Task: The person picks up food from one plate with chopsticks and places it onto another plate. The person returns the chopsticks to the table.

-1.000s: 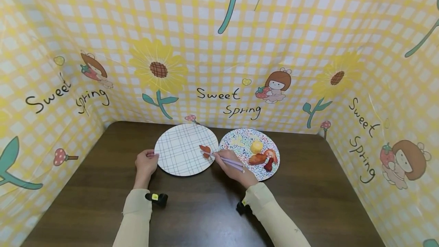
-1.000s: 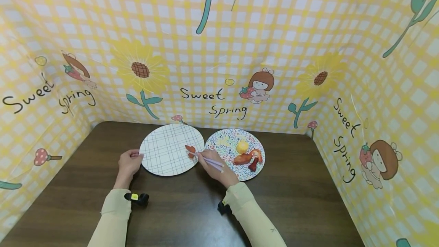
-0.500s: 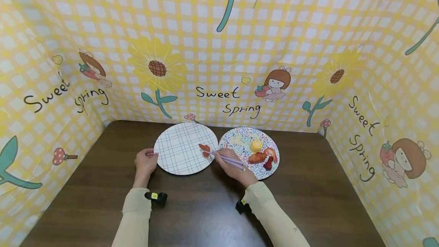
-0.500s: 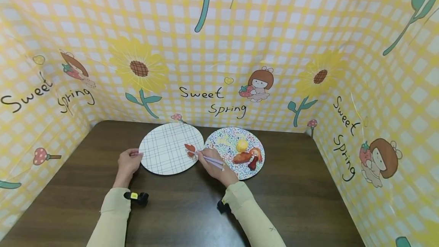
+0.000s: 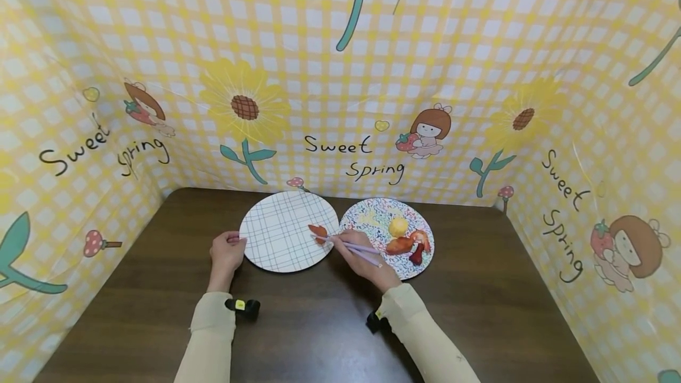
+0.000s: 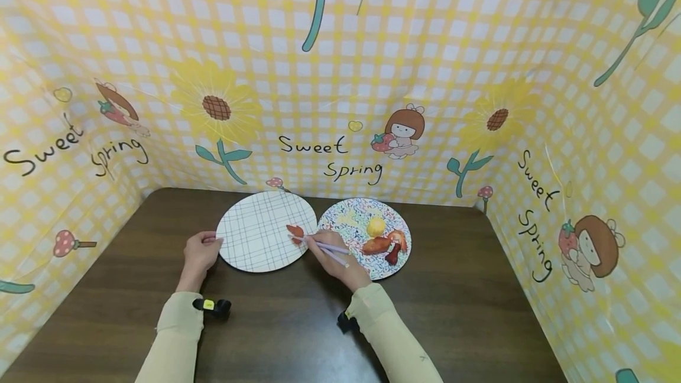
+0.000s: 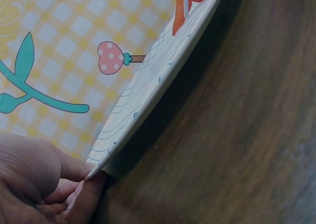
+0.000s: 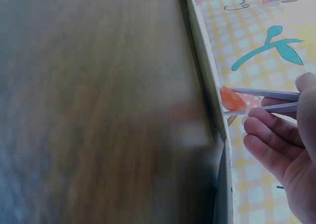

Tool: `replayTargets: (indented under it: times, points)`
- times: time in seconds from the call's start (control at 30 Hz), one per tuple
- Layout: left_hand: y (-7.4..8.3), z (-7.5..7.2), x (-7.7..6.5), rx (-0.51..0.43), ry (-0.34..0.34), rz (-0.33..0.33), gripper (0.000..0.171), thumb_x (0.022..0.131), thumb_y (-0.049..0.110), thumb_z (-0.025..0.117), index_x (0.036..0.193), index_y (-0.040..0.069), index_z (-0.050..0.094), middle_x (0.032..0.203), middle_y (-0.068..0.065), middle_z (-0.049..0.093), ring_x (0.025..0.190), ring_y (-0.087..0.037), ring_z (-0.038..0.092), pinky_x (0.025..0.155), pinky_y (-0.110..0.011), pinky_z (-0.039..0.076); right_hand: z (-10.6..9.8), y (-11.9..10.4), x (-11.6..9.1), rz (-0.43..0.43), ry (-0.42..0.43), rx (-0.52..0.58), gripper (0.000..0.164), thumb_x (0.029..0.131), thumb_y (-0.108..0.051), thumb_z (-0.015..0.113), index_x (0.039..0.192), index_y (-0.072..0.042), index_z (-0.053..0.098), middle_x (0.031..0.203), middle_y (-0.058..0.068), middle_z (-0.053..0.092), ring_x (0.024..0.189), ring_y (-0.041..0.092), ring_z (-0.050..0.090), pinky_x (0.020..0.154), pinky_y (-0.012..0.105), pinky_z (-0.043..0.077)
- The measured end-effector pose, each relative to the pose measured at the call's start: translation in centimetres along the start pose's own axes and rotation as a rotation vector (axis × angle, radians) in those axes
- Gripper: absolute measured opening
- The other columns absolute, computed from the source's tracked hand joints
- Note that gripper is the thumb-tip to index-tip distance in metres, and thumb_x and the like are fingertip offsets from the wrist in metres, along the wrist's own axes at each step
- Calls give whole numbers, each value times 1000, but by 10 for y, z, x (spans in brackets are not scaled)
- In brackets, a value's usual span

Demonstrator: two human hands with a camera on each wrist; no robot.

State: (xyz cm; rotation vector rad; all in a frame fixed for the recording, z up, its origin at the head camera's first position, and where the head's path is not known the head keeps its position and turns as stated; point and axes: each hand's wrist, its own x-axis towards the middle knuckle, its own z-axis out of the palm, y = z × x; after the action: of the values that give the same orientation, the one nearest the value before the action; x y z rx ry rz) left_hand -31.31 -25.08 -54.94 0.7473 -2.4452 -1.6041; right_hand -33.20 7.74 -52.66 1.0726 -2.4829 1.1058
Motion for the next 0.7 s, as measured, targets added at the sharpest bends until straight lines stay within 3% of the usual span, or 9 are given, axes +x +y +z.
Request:
replayTargets:
  times: [0.13, 0.37, 0.53, 0.7]
  points:
    - [2, -1, 0, -5, -6, -7, 40, 102, 13, 55, 135, -9, 53, 130, -28, 55, 121, -40, 54, 103, -51, 46, -5, 1, -3, -30, 41, 53, 24, 100, -6, 62, 81, 3, 73, 70, 6, 60, 64, 12, 48, 57, 21, 40]
    - [1, 0, 0, -9, -9, -9, 40, 102, 13, 54, 135, -9, 53, 131, -28, 54, 122, -41, 53, 104, -52, 45, -22, -1, -13, -54, 121, 24, 26, 101, -6, 60, 78, -1, 71, 74, 11, 66, 67, 11, 53, 60, 22, 46]
    - [1, 1, 0, -2, -16, -8, 41, 102, 14, 55, 135, -10, 52, 130, -29, 54, 121, -41, 53, 103, -53, 46, -40, 2, -22, -18, 205, 19, 32, 103, -10, 59, 71, -6, 64, 69, 2, 57, 63, 10, 46, 56, 23, 40]
    - [1, 0, 0, -5, -21, -12, 41, 102, 14, 54, 136, -10, 52, 131, -29, 54, 123, -42, 52, 104, -53, 45, -64, 8, -30, 59, 262, 32, 28, 105, -15, 57, 79, -11, 68, 67, -4, 49, 61, 9, 44, 54, 24, 38]
